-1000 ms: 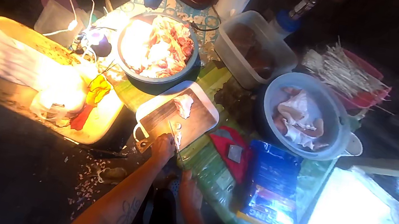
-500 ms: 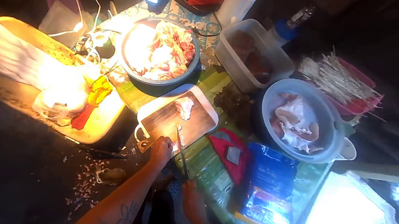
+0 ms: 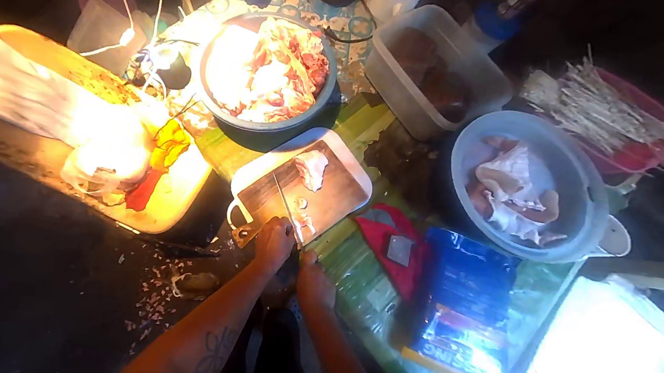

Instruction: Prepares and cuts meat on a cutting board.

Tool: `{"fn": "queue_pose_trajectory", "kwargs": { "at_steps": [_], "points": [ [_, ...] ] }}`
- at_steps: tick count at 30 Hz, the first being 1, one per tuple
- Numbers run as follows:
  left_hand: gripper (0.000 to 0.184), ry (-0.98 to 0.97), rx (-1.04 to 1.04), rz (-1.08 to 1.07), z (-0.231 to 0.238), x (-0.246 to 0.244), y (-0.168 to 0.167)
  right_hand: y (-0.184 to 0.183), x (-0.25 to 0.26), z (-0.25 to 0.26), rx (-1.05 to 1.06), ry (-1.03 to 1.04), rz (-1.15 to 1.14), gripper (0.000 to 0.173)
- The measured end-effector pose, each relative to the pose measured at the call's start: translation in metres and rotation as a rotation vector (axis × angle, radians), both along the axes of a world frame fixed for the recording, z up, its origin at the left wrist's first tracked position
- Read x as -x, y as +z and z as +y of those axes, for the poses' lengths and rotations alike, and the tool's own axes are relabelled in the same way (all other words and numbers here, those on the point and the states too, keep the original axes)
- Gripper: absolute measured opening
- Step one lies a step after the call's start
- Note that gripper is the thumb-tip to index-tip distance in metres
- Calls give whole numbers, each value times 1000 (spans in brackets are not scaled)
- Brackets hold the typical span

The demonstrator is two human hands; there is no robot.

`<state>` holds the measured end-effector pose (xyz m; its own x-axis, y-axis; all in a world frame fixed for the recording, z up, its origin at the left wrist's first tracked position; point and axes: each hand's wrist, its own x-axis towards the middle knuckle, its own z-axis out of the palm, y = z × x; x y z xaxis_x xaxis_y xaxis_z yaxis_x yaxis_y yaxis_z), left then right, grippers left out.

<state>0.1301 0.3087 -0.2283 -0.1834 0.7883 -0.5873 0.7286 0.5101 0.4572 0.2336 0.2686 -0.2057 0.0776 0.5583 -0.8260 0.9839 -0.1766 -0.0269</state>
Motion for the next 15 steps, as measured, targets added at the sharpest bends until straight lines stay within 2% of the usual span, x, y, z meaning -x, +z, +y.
{"fn": "queue_pose_trajectory", "kwargs": {
  "at_steps": [4,7,10,15],
  "points": [
    [19,17,39,-5,2,-1,3,7,-31,-46,26,-20,-44,42],
    [22,27,23,-40,1,3,1,10,-41,-64,44,-133,-5,43],
    [23,25,15,-44,-1,4,3,4,-35,-57,37,-232,99,43],
    [23,19,38,-38,2,2,0,0,-17,-26,9,-110,45,43]
  ]
}}
